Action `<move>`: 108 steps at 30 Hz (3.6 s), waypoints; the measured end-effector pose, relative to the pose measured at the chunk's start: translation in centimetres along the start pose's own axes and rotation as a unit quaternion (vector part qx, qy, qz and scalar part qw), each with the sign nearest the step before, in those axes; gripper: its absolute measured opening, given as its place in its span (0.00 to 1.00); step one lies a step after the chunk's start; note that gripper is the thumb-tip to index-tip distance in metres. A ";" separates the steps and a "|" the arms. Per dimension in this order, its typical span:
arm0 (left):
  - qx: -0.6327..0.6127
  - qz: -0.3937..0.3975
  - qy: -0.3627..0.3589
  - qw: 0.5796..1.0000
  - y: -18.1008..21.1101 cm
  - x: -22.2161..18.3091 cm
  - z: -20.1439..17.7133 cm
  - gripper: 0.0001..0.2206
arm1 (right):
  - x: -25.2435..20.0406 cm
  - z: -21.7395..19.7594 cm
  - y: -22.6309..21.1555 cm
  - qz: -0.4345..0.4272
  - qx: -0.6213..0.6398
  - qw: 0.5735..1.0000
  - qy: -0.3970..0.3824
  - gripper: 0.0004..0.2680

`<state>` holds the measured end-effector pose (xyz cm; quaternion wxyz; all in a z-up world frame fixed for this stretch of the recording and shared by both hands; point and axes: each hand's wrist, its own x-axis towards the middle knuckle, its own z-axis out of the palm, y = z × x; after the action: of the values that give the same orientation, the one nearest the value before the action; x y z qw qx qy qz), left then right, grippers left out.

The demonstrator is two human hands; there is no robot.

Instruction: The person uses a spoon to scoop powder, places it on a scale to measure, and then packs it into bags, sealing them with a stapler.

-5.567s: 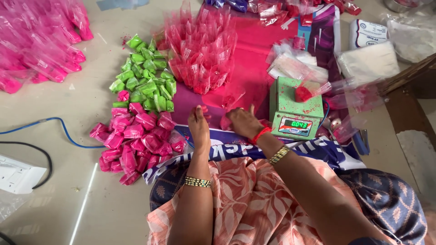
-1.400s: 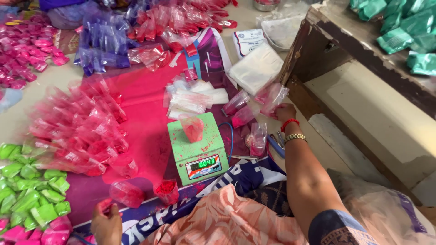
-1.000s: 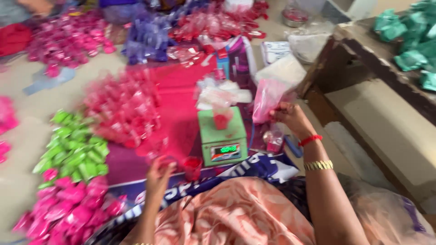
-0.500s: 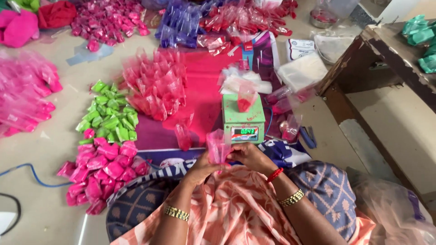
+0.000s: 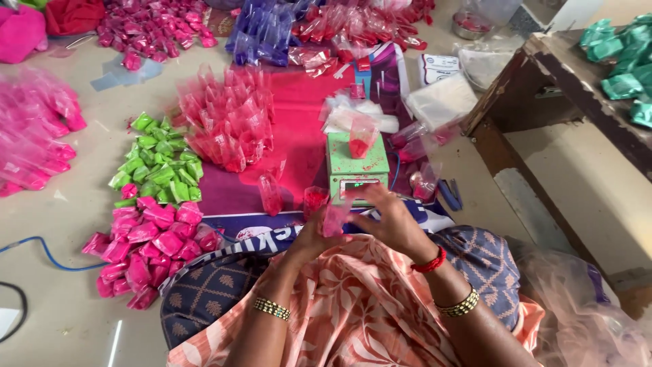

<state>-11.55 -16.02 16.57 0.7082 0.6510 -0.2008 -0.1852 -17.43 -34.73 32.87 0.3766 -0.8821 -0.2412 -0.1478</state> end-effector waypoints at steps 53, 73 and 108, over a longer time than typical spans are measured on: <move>0.073 -0.023 0.009 0.997 -3.3 -0.3 0.4 0.43 | -6.0 4.6 53.3 0.149 -0.522 0.794 -0.275 0.09; 0.069 -0.041 0.045 0.996 -3.7 -0.1 -0.4 0.43 | -6.7 1.9 52.0 0.327 -0.363 0.813 -0.316 0.11; 0.065 -0.017 0.073 0.995 -1.6 0.1 -0.5 0.40 | 11.9 -1.9 18.6 0.033 -0.136 0.971 0.196 0.11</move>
<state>-11.22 -15.74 14.90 0.6738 0.7108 -0.1495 -0.1358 2.43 -43.55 28.38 0.2980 -0.8862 -0.1112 -0.3370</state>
